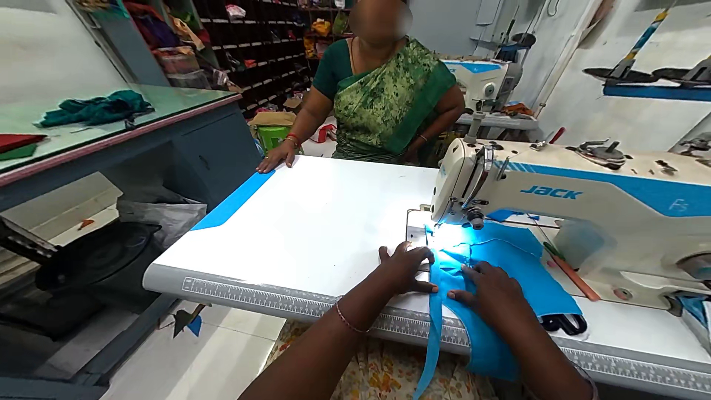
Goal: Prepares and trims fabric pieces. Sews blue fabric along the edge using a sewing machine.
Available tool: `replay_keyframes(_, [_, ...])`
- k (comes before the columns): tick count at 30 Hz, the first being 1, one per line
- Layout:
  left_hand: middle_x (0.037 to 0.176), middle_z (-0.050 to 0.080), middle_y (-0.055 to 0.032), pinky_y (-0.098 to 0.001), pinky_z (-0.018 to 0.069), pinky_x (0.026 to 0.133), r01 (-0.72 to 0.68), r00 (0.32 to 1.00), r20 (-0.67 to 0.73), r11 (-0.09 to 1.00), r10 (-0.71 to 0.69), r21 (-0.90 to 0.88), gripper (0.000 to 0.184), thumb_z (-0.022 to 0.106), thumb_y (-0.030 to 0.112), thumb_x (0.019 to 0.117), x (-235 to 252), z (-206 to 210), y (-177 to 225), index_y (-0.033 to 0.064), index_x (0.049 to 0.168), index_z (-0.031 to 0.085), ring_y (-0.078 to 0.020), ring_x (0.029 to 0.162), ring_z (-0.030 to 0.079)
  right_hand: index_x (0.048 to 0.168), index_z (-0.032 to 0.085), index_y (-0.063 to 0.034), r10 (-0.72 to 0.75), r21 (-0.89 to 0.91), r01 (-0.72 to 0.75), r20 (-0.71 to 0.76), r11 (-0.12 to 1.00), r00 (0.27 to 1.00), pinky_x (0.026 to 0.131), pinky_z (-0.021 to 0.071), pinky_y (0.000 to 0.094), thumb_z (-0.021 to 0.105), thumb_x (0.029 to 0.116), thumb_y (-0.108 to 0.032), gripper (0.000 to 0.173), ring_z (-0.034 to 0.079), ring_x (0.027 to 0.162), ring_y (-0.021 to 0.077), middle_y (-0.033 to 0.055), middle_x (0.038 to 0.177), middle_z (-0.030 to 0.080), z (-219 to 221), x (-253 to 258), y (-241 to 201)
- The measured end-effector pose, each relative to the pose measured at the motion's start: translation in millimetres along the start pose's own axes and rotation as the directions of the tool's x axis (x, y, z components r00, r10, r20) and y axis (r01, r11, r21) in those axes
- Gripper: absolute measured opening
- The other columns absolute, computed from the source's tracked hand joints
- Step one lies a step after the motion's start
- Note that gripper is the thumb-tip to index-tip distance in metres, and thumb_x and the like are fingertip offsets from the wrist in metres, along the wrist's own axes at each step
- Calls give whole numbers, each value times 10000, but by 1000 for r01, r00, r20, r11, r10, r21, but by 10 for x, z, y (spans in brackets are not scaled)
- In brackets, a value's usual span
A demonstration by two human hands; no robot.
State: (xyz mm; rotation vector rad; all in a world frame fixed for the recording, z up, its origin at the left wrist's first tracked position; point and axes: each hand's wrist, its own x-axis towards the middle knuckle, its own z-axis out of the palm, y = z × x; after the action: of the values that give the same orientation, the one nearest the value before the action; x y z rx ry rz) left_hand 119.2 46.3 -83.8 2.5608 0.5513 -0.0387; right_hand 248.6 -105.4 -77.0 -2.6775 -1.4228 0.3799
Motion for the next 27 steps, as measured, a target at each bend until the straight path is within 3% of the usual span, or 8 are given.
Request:
replay_keyframes(2, [1570,478,-11,-741,219,1085,-6,1000,11,1000,6,6,680,778,454,897,43,15,-49,209,1473,513,-316,1520,293,1420,579,8,41,-67,-37,56,997,998,1081,384,551,679,954,-507,702,496,1335,374,191,1407,575,-71,-98,-110])
replay_keyframes(4, [1601,444,4,-727,240,1072,-35,999,16,999,34,39,790,775,491,888,83,20,-92,222,1548,433,-311,1525,283,1265,674,38,34,-75,-33,11,997,999,1064,391,550,649,986,-472,582,525,1295,376,207,1330,613,-79,-141,-168])
replay_keyframes(7, [1606,447,-5,-709,277,1058,-39,999,42,995,35,94,855,762,544,876,91,-41,-84,190,1575,419,-324,1516,299,1093,720,68,-121,55,146,-320,988,940,1020,461,585,672,998,-150,242,597,1207,426,254,1220,653,27,-9,-89])
replay_keyframes(10, [1547,505,-37,-717,316,1011,-42,998,56,991,35,126,861,787,544,852,113,-85,-62,160,1544,448,-354,1475,345,1201,691,50,-245,73,303,-423,950,872,1076,459,547,629,1000,-39,228,599,1257,400,233,1278,657,103,247,32])
replay_keyframes(12, [1558,492,-25,-725,279,1046,-28,997,73,988,17,149,883,772,580,850,146,-80,-91,189,1563,425,-339,1489,325,1297,655,31,-253,91,293,-304,952,918,1121,424,524,609,1032,-121,309,566,1314,371,213,1361,624,134,362,89])
replay_keyframes(15, [1588,461,-1,-798,130,1098,-3,996,85,990,-9,142,907,755,604,853,167,-65,-131,229,1593,385,-334,1533,265,1388,602,10,-203,140,223,-148,965,968,1152,391,496,613,1040,-227,420,515,1384,320,170,1482,551,115,428,95])
replay_keyframes(18, [1623,421,31,-818,35,1104,6,996,85,990,-18,141,938,743,616,857,158,-62,-140,249,1621,342,-318,1553,237,1409,585,6,-157,162,167,-72,972,985,1158,389,477,627,1033,-243,453,498,1402,302,154,1518,519,30,415,48])
replay_keyframes(27, [1611,435,62,-827,-27,1096,-2,995,96,994,-8,105,884,740,610,865,279,-133,-219,257,1595,389,-317,1563,207,1448,549,-1,-214,224,208,3,952,977,1153,389,461,696,991,-250,540,489,1407,290,151,1550,482,-89,581,191])
